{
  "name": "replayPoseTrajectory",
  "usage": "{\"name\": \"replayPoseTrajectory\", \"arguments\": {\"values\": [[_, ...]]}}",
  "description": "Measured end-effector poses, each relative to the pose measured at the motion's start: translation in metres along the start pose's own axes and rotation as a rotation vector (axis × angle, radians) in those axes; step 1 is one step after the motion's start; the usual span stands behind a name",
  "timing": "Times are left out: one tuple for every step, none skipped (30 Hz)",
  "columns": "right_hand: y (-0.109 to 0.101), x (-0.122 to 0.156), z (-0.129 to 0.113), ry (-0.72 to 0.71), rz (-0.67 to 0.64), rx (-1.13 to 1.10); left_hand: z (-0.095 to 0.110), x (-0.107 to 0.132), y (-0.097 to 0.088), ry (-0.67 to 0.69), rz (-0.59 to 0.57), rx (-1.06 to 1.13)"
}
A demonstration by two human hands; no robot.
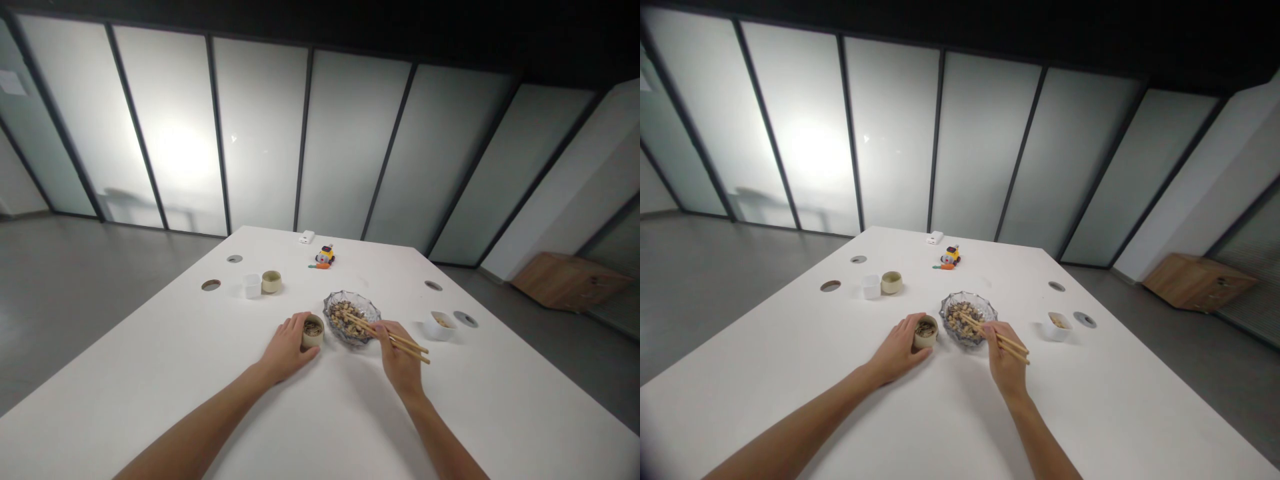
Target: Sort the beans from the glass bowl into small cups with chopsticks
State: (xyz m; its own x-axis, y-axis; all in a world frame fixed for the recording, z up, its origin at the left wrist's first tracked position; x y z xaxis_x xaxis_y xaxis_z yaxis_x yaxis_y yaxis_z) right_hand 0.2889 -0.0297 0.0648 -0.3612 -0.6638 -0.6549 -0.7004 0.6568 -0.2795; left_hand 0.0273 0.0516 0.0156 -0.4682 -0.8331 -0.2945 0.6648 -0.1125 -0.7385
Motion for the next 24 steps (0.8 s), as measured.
{"name": "replayPoseTrajectory", "arguments": {"values": [[-0.001,0.0,0.001,0.037,0.013,-0.031,0.0,0.0,0.0,-0.001,-0.001,0.0],[-0.001,0.0,0.003,0.083,0.023,-0.084,0.0,0.0,0.0,-0.003,0.0,-0.001],[0.0,0.001,0.004,0.134,0.026,-0.157,0.0,0.0,0.0,-0.006,0.001,-0.003],[0.001,0.002,0.005,0.183,0.024,-0.236,0.0,0.0,0.0,-0.01,0.001,-0.006],[0.004,0.004,0.005,0.222,0.015,-0.308,0.0,0.0,0.0,-0.015,0.0,-0.01],[0.006,0.005,0.003,0.245,0.003,-0.358,0.0,0.0,0.0,-0.019,-0.001,-0.013],[0.007,0.006,0.001,0.25,-0.009,-0.375,0.0,0.0,0.0,-0.02,-0.003,-0.015],[0.008,0.007,-0.002,0.24,-0.018,-0.36,0.0,0.0,0.001,-0.019,-0.004,-0.016],[0.007,0.007,-0.004,0.222,-0.018,-0.324,0.0,0.0,0.001,-0.015,-0.002,-0.016],[0.005,0.006,-0.005,0.2,-0.009,-0.28,0.0,0.0,0.001,-0.01,0.002,-0.015],[0.003,0.005,-0.005,0.179,0.004,-0.236,-0.001,0.0,0.001,-0.005,0.006,-0.015],[0.001,0.004,-0.003,0.165,0.016,-0.198,-0.001,0.0,0.001,-0.001,0.008,-0.014],[0.0,0.002,0.0,0.153,0.025,-0.169,-0.002,0.0,0.001,0.003,0.011,-0.014],[0.0,0.001,0.003,0.146,0.023,-0.148,-0.002,0.0,0.001,0.007,0.012,-0.013],[0.001,0.0,0.007,0.141,0.013,-0.133,-0.002,0.0,0.001,0.008,0.012,-0.012],[0.004,-0.001,0.01,0.125,0.001,-0.116,-0.002,0.0,0.001,0.007,0.01,-0.013],[0.007,-0.002,0.013,0.11,-0.009,-0.1,-0.003,0.0,0.002,0.004,0.007,-0.014],[0.011,-0.002,0.015,0.097,-0.025,-0.089,-0.003,0.0,0.002,0.002,0.004,-0.015],[0.016,-0.002,0.015,0.084,-0.044,-0.08,-0.003,0.0,0.002,0.002,0.004,-0.015],[0.02,-0.002,0.016,0.074,-0.063,-0.074,-0.003,0.0,0.003,0.006,0.005,-0.014],[0.024,-0.001,0.015,0.065,-0.08,-0.069,-0.003,0.0,0.003,0.013,0.008,-0.012],[0.027,-0.001,0.014,0.055,-0.092,-0.063,-0.003,0.0,0.003,0.021,0.012,-0.01],[0.03,-0.001,0.013,0.046,-0.096,-0.055,-0.004,0.0,0.003,0.027,0.015,-0.008],[0.031,-0.001,0.012,0.036,-0.095,-0.048,-0.004,0.0,0.003,0.029,0.016,-0.008]]}}
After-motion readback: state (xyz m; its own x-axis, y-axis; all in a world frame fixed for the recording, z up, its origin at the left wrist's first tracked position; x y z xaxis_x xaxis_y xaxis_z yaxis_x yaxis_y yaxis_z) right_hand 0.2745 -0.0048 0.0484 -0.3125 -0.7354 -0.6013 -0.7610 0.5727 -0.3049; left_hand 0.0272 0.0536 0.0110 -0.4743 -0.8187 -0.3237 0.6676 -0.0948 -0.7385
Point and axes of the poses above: each hand's wrist, its own x-axis away from the middle knuckle, its own y-axis out of the palm, z = x × y, the point moved 6 cm from there along -x, towards the middle knuckle, and after that the axes turned 1 degree about -y, right-handed, at the moved point
